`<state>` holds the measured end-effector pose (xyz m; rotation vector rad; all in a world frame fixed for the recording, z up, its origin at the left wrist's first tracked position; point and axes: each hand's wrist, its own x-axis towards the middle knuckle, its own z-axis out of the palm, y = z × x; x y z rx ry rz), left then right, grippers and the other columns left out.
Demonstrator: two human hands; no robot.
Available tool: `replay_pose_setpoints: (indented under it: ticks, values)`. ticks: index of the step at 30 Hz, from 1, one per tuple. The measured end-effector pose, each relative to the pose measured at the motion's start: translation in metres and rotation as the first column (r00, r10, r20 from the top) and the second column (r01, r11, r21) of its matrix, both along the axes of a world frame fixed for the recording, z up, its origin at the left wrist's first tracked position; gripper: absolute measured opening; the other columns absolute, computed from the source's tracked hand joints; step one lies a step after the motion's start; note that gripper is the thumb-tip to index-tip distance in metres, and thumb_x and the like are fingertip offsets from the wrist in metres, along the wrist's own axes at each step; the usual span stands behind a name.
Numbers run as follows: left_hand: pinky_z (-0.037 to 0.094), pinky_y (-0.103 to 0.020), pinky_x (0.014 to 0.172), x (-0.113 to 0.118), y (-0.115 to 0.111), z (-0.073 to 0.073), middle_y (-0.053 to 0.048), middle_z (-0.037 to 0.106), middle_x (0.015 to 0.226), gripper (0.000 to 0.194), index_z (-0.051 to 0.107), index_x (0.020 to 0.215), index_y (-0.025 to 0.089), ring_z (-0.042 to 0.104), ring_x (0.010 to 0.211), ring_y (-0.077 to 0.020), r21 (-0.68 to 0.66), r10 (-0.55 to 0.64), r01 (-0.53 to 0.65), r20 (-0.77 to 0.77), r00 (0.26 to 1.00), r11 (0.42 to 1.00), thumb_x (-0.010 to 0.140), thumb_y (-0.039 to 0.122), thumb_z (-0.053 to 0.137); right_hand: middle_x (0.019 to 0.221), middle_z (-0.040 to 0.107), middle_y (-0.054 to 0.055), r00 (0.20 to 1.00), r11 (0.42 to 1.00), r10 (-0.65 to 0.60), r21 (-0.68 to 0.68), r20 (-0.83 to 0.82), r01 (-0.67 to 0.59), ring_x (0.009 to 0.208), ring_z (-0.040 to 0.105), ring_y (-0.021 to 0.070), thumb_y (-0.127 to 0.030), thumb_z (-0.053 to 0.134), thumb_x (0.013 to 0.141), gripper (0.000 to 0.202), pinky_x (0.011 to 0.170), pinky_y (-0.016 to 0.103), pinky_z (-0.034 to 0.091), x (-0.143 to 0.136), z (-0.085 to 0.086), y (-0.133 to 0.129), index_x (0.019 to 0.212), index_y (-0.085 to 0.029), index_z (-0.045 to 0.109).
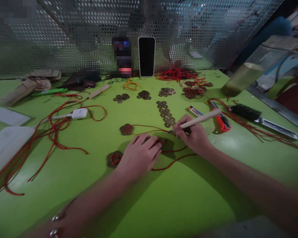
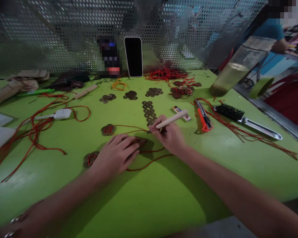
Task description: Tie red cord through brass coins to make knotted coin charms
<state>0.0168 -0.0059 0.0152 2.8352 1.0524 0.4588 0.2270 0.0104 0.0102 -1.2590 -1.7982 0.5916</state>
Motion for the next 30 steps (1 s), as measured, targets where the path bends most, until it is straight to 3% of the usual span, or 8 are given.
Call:
replay_pose_setpoints:
  ticks: [2, 4, 7, 10, 13, 19, 23, 30]
  values:
    - [0.051, -0.038, 0.083, -0.001, 0.0, 0.001, -0.006, 0.064, 0.109, 0.027, 0.059, 0.114, 0.013, 0.055, 0.096, -0.0209, 0.002, 0.048, -0.048, 0.082, 0.996, 0.999, 0.09, 0.018, 0.049, 0.072, 0.057, 0.001, 0.999, 0.996, 0.032, 0.083, -0.006, -0.032, 0.063, 0.056, 0.0125, -0.03, 0.055, 0.086, 0.011, 0.054, 0.023, 0.044, 0.002, 0.003, 0.002, 0.085, -0.02, 0.051]
    - [0.051, -0.037, 0.083, -0.001, 0.001, 0.002, -0.008, 0.064, 0.11, 0.029, 0.057, 0.116, 0.011, 0.056, 0.096, -0.02, 0.013, 0.121, -0.124, 0.136, 0.983, 0.992, 0.089, 0.018, 0.052, 0.083, 0.059, 0.003, 0.988, 0.98, 0.106, 0.154, 0.111, -0.123, 0.076, 0.058, 0.0144, -0.026, 0.055, 0.087, 0.007, 0.065, 0.025, 0.046, 0.005, 0.008, 0.004, 0.088, -0.02, 0.056]
    - [0.052, -0.039, 0.079, -0.002, 0.004, 0.004, -0.008, 0.065, 0.104, 0.024, 0.061, 0.107, 0.012, 0.057, 0.092, -0.0221, -0.002, 0.198, -0.199, 0.094, 0.976, 0.98, 0.084, 0.02, 0.059, 0.097, 0.058, 0.006, 0.911, 0.96, 0.205, 0.11, 0.357, -0.259, 0.088, 0.057, 0.0177, -0.02, 0.05, 0.088, 0.013, 0.075, 0.03, 0.046, 0.015, 0.013, 0.009, 0.092, -0.022, 0.062]
    - [0.051, -0.038, 0.075, -0.002, 0.005, 0.006, -0.005, 0.067, 0.092, 0.01, 0.065, 0.092, 0.015, 0.059, 0.085, -0.0206, -0.055, 0.191, -0.188, 0.058, 0.98, 0.981, 0.083, 0.017, 0.06, 0.108, 0.055, 0.009, 0.845, 0.965, 0.193, 0.062, 0.498, -0.257, 0.089, 0.057, 0.0201, -0.014, 0.047, 0.086, 0.022, 0.079, 0.035, 0.047, 0.024, 0.014, 0.012, 0.093, -0.022, 0.067]
    - [0.051, -0.036, 0.074, -0.002, 0.005, 0.006, -0.004, 0.067, 0.087, 0.008, 0.064, 0.088, 0.015, 0.059, 0.081, -0.0186, -0.087, 0.188, -0.18, 0.09, 0.978, 0.98, 0.083, 0.013, 0.059, 0.105, 0.056, 0.009, 0.794, 0.957, 0.227, 0.019, 0.564, -0.288, 0.088, 0.056, 0.0204, -0.01, 0.049, 0.085, 0.023, 0.08, 0.037, 0.047, 0.026, 0.015, 0.012, 0.085, -0.02, 0.069]
    - [0.05, -0.032, 0.068, -0.002, 0.004, 0.003, -0.005, 0.066, 0.085, 0.008, 0.059, 0.09, 0.013, 0.06, 0.074, -0.0167, -0.203, 0.231, -0.189, 0.208, 0.95, 0.961, 0.087, 0.017, 0.053, 0.096, 0.06, 0.009, 0.827, 0.956, 0.236, 0.029, 0.509, -0.291, 0.09, 0.054, 0.0208, -0.019, 0.054, 0.085, 0.016, 0.078, 0.035, 0.046, 0.009, 0.024, 0.0, 0.096, -0.017, 0.066]
    - [0.049, -0.029, 0.066, -0.003, 0.004, 0.002, -0.003, 0.066, 0.085, 0.009, 0.057, 0.092, 0.015, 0.06, 0.074, -0.0158, -0.301, 0.226, -0.143, 0.264, 0.938, 0.943, 0.09, 0.02, 0.05, 0.085, 0.062, 0.007, 0.852, 0.947, 0.293, -0.011, 0.434, -0.32, 0.081, 0.055, 0.0178, -0.023, 0.053, 0.088, 0.015, 0.071, 0.029, 0.045, 0.001, 0.023, -0.004, 0.085, -0.015, 0.065]
    - [0.048, -0.027, 0.067, -0.004, 0.007, 0.001, 0.0, 0.066, 0.087, 0.012, 0.056, 0.098, 0.018, 0.06, 0.075, -0.0141, -0.409, 0.177, -0.047, 0.287, 0.942, 0.911, 0.091, 0.023, 0.048, 0.082, 0.061, 0.007, 0.858, 0.956, 0.245, 0.033, 0.451, -0.291, 0.077, 0.054, 0.0174, -0.025, 0.046, 0.092, 0.02, 0.072, 0.029, 0.042, 0.006, 0.021, 0.0, 0.083, -0.015, 0.062]
